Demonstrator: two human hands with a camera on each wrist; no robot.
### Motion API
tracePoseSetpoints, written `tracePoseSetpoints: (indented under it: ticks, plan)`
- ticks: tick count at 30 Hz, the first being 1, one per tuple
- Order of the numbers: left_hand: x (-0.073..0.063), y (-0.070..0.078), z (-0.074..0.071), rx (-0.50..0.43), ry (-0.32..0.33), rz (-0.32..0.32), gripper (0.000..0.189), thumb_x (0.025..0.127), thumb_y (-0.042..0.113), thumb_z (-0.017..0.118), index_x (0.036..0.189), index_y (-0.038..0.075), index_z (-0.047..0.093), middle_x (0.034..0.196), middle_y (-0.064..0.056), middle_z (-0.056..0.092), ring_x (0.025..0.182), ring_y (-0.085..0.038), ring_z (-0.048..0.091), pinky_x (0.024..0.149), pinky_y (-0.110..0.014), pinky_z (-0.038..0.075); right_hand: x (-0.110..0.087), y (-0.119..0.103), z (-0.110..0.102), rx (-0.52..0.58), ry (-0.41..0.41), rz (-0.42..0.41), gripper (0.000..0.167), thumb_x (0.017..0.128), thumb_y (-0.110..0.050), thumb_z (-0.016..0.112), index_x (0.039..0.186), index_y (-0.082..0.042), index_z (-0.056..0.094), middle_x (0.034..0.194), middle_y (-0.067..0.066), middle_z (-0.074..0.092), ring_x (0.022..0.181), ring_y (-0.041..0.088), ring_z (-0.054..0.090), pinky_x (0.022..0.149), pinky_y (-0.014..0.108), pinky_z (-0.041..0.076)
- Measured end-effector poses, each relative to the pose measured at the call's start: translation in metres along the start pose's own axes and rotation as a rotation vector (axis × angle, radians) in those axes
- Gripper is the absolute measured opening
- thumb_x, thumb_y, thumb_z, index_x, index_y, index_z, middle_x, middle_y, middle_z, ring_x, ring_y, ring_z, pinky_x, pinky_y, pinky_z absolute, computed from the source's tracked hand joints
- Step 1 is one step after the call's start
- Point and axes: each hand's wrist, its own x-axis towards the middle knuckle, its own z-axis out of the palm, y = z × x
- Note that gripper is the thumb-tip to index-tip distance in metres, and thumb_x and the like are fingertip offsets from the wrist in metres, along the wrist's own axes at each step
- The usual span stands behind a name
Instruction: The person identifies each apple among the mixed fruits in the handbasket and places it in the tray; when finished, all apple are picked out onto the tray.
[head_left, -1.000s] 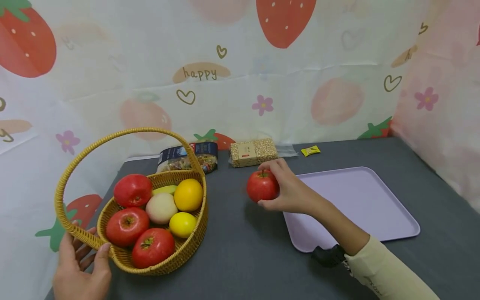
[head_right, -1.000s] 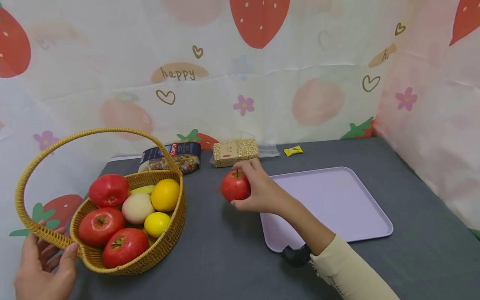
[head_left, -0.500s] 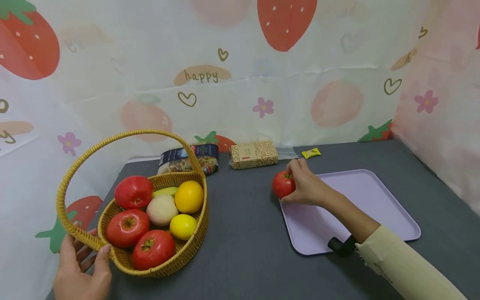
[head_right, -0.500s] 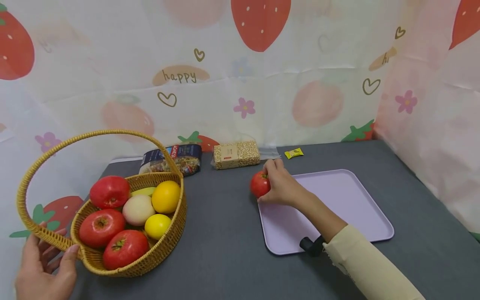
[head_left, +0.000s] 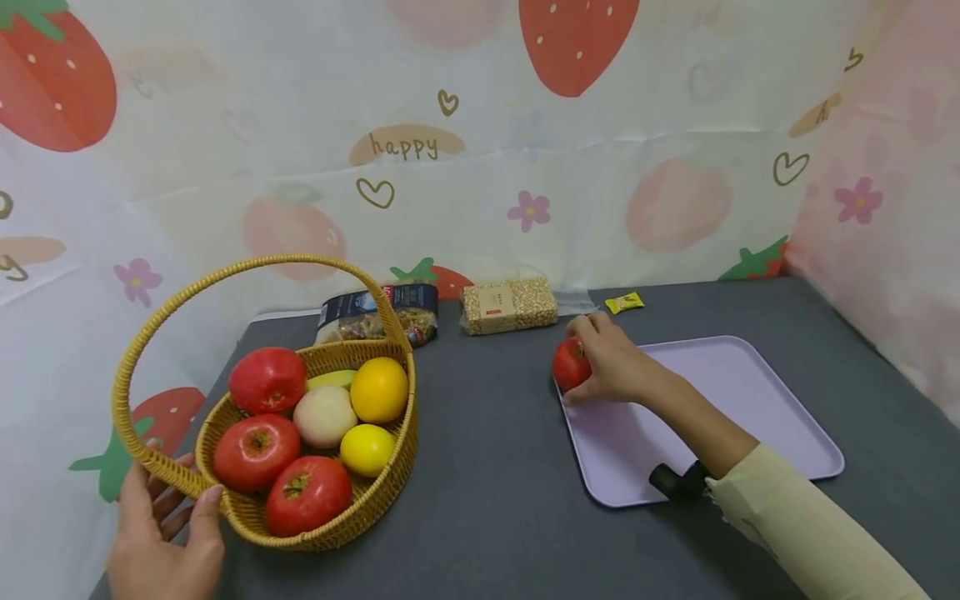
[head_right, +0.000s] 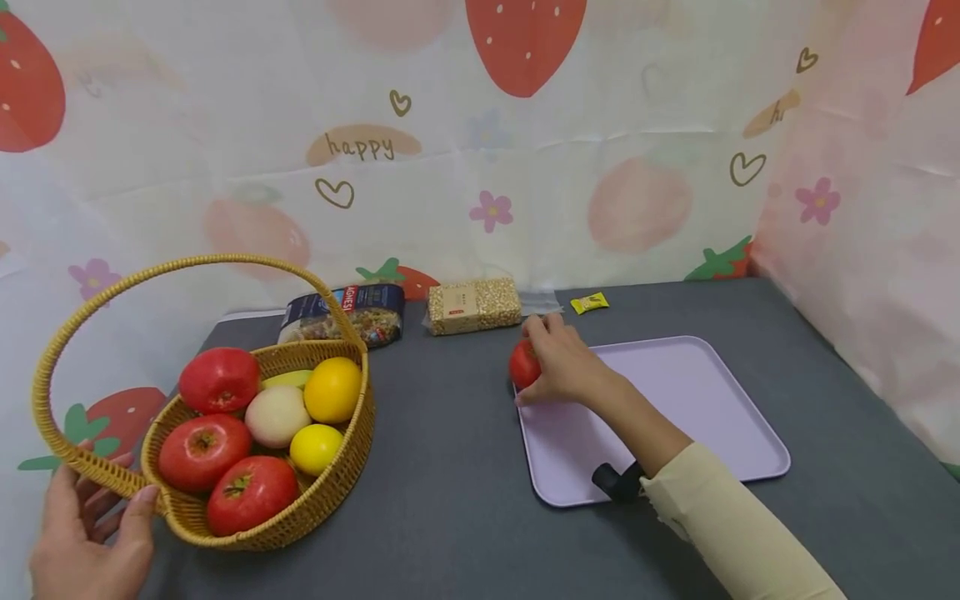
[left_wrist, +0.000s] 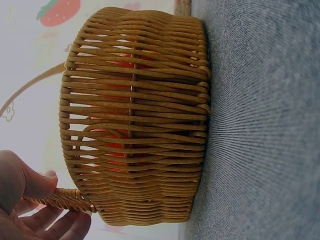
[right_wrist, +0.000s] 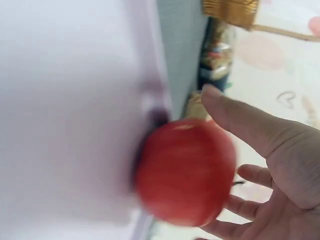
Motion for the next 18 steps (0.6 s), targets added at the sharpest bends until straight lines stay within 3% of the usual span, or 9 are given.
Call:
tracePoseSetpoints:
  ticks: [4,7,10,15,18]
  plan:
    - [0.001,0.002,0.0,0.0,-0.004,0.003,0.078,0.093,0.004,0.07,0.158,0.017,0.03,0.132,-0.02,0.058,0.112,-0.04,0.061,0.088,-0.023,0.052,0.006,-0.023,-0.006,-0.031,0.033,-0.07,0.057,0.08,-0.026,0.086,0.125,-0.004,0.058,0.129,0.021,0.053,0.113,0.04,0.052,0.089,0.054,0.049]
    - [0.002,0.002,0.0,-0.019,-0.002,0.023,0.079,0.092,0.003,0.07,0.158,0.018,0.03,0.131,-0.02,0.059,0.111,-0.04,0.061,0.079,-0.006,0.045,0.014,-0.046,-0.004,-0.004,0.055,-0.158,0.036,0.086,-0.024,0.08,0.115,-0.007,0.066,0.117,0.012,0.063,0.105,0.03,0.06,0.088,0.048,0.05]
    - [0.002,0.001,-0.001,-0.041,0.005,0.04,0.078,0.091,0.002,0.07,0.157,0.016,0.032,0.13,-0.021,0.059,0.109,-0.04,0.061,0.073,0.0,0.039,0.027,-0.073,0.003,0.042,0.033,-0.252,0.021,0.089,-0.02,0.077,0.106,-0.01,0.069,0.105,0.004,0.069,0.09,0.02,0.064,0.081,0.039,0.054]
    - [0.001,-0.002,-0.001,-0.05,0.01,0.037,0.076,0.091,0.002,0.071,0.156,0.013,0.033,0.129,-0.022,0.059,0.108,-0.041,0.061,0.069,0.002,0.035,0.055,-0.126,0.02,0.071,-0.046,-0.377,0.01,0.095,-0.021,0.071,0.101,-0.014,0.07,0.096,-0.002,0.07,0.075,0.009,0.061,0.073,0.026,0.052]
    - [0.001,-0.002,-0.001,-0.042,0.004,0.026,0.077,0.091,0.003,0.071,0.157,0.015,0.032,0.13,-0.022,0.059,0.11,-0.04,0.061,0.072,0.0,0.038,0.073,-0.16,0.03,0.049,-0.082,-0.42,0.011,0.097,-0.025,0.067,0.102,-0.015,0.07,0.097,-0.003,0.069,0.077,0.009,0.059,0.073,0.024,0.049]
